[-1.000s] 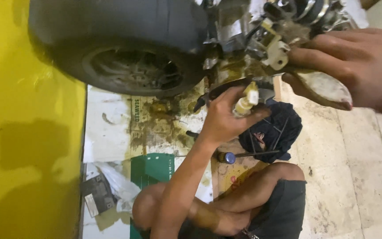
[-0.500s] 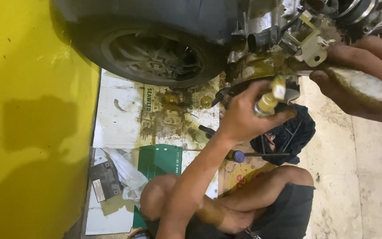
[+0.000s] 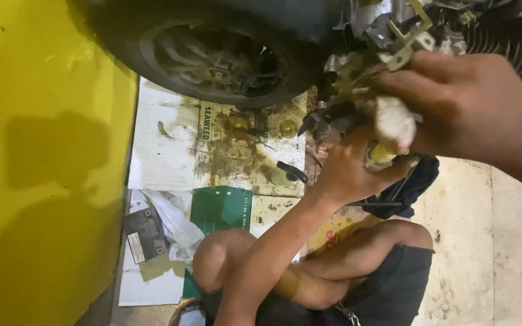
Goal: The person sits on the floor and cleans the engine and rear wheel area of a motorcycle. They use a brush to scrub the components and apply a liquid from a bottle to the parts.
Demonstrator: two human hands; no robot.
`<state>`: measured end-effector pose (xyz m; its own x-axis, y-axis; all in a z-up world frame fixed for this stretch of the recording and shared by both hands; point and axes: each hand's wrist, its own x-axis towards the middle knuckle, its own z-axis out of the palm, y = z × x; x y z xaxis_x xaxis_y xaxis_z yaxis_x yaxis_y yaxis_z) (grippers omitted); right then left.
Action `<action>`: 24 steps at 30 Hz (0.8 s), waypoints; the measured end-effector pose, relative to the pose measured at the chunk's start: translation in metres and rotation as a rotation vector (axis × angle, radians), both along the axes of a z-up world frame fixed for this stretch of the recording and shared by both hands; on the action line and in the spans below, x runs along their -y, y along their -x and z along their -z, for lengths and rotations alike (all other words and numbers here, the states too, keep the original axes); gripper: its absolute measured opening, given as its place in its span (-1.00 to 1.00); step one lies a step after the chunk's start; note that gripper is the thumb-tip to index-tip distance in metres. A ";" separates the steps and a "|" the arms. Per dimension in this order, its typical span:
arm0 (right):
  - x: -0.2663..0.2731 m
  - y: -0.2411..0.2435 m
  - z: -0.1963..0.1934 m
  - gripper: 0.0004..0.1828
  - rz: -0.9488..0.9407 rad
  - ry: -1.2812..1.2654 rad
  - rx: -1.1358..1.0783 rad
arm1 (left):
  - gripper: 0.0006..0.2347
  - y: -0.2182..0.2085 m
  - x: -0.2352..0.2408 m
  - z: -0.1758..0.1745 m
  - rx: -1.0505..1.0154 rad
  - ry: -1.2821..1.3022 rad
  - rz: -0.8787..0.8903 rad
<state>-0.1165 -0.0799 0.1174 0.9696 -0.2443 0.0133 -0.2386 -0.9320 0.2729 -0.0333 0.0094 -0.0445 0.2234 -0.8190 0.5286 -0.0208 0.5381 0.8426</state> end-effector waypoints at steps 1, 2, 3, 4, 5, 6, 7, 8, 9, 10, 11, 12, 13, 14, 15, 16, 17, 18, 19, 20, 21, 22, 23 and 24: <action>-0.003 0.001 -0.005 -0.38 0.008 0.000 -0.004 | -0.59 0.000 -0.002 -0.002 -0.004 0.000 0.008; -0.006 0.002 -0.010 -0.27 0.063 0.011 -0.100 | -0.61 0.000 -0.003 -0.003 -0.030 -0.008 0.039; -0.010 0.001 -0.013 -0.12 0.116 0.017 -0.194 | -0.62 -0.002 -0.006 -0.004 -0.056 -0.021 0.067; -0.011 0.008 -0.021 -0.12 0.121 0.013 -0.198 | -0.62 0.001 -0.008 -0.002 -0.060 -0.025 0.071; -0.010 0.012 -0.029 -0.30 0.112 0.000 -0.133 | -0.63 0.002 -0.009 0.000 -0.025 -0.050 0.053; -0.010 0.015 -0.036 -0.47 0.104 -0.013 -0.068 | -0.63 0.001 -0.010 0.001 0.010 -0.074 0.035; -0.009 0.018 -0.032 -0.47 0.100 -0.013 -0.067 | -0.63 0.000 -0.011 0.001 0.011 -0.075 0.031; -0.008 0.022 -0.028 -0.54 0.100 0.066 -0.062 | -0.64 -0.002 -0.012 0.001 0.012 -0.073 0.032; -0.006 0.026 -0.024 -0.58 0.099 0.148 -0.057 | -0.64 -0.003 -0.012 0.001 0.012 -0.067 0.032; -0.005 0.022 -0.015 -0.58 0.097 0.151 -0.055 | -0.64 -0.003 -0.008 0.004 0.014 -0.064 0.029; -0.006 0.020 -0.005 -0.65 0.060 0.171 -0.026 | -0.67 -0.002 -0.007 0.007 -0.006 -0.040 0.034; -0.007 0.018 0.005 -0.71 0.024 0.190 0.004 | -0.69 0.000 -0.005 0.011 -0.025 -0.015 0.039; -0.004 0.019 0.009 -0.71 0.024 0.187 0.002 | -0.69 -0.003 -0.006 0.009 -0.027 -0.018 0.039; -0.002 0.020 0.012 -0.60 -0.009 0.189 -0.018 | -0.56 -0.005 -0.007 0.007 -0.020 -0.075 0.043; 0.001 0.021 0.014 -0.50 -0.037 0.198 -0.035 | -0.42 -0.009 -0.007 0.004 -0.009 -0.123 0.054; -0.004 0.020 -0.002 -0.50 -0.030 0.202 -0.032 | -0.42 -0.013 -0.005 -0.003 -0.005 -0.119 0.060; -0.009 0.019 -0.019 -0.60 0.042 0.073 0.010 | -0.51 -0.015 -0.004 -0.009 -0.007 -0.078 0.044; -0.014 0.018 -0.034 -0.70 0.115 -0.055 0.054 | -0.59 -0.018 -0.002 -0.014 -0.008 -0.038 0.029; -0.009 0.032 -0.032 -0.70 0.113 -0.058 0.050 | -0.59 -0.017 0.001 -0.016 -0.012 -0.041 0.026; -0.005 0.045 -0.030 -0.66 0.278 -0.126 0.073 | -0.62 -0.016 0.004 -0.017 -0.030 -0.004 0.049; -0.002 0.059 -0.027 -0.61 0.447 -0.192 0.101 | -0.64 -0.015 0.008 -0.018 -0.044 0.034 0.075; -0.006 0.054 -0.029 -0.61 0.449 -0.193 0.100 | -0.64 -0.014 0.010 -0.015 -0.045 0.032 0.076; -0.010 0.048 -0.031 -0.64 0.431 -0.223 0.124 | -0.64 -0.014 0.014 -0.012 -0.041 -0.001 0.079; -0.014 0.043 -0.033 -0.65 0.413 -0.253 0.148 | -0.63 -0.014 0.017 -0.010 -0.038 -0.034 0.081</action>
<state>-0.1590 -0.0657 0.1509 0.7833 -0.6207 0.0341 -0.6206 -0.7840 -0.0142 -0.0195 -0.0078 -0.0345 0.1750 -0.8526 0.4925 0.0538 0.5077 0.8598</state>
